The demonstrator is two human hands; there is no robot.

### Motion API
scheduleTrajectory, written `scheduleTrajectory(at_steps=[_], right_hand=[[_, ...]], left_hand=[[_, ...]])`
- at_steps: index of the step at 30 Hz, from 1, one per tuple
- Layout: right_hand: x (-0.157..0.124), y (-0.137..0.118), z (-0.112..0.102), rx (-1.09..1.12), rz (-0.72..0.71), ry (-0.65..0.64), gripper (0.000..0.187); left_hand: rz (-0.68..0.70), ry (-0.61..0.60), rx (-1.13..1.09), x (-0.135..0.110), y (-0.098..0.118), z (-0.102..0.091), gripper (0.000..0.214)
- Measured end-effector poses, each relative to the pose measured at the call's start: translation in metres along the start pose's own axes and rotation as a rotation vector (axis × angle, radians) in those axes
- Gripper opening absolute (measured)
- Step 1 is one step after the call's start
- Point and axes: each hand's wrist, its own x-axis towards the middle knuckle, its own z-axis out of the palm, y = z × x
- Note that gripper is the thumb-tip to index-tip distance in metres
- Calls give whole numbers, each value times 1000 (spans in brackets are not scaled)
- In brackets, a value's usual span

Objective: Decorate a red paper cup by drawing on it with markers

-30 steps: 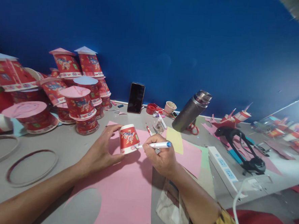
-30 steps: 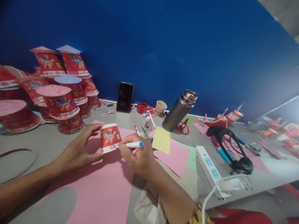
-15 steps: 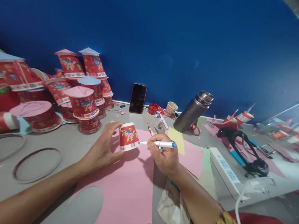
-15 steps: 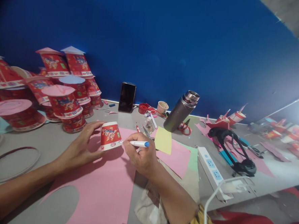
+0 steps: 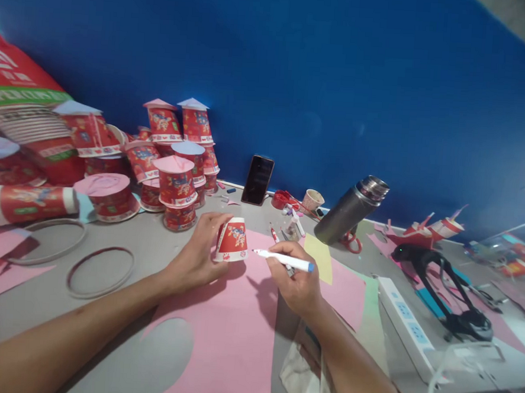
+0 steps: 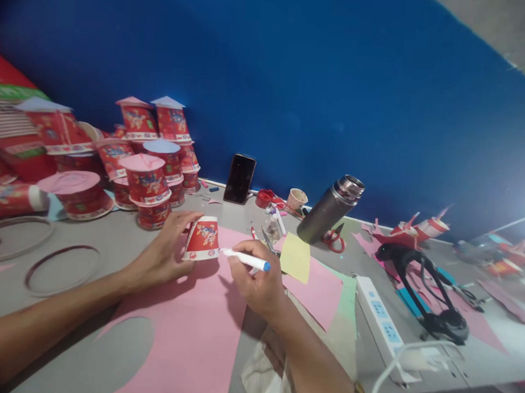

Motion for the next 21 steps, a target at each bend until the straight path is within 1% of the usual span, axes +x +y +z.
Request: scheduleTrajectory(at_steps=[4,8,12,16,21], right_hand=[[-2,1,2,-2,-14,-45,8],[-5,2,6,-3,-48,-71,7],[-6,0,10,12,-55,-100,7],[-9,-2,16,12,-30,-102,7],[-11,-2,19,-30,-69,-110,8]], left_hand=[[33,17,46,-2,0,2,82],[52,-29,139,-5,0,6,83],[83,-4,222,-5,-1,7,83],[106,-17,260,-4,-4,9,86],[112,13,288,-4,-4,11,85]])
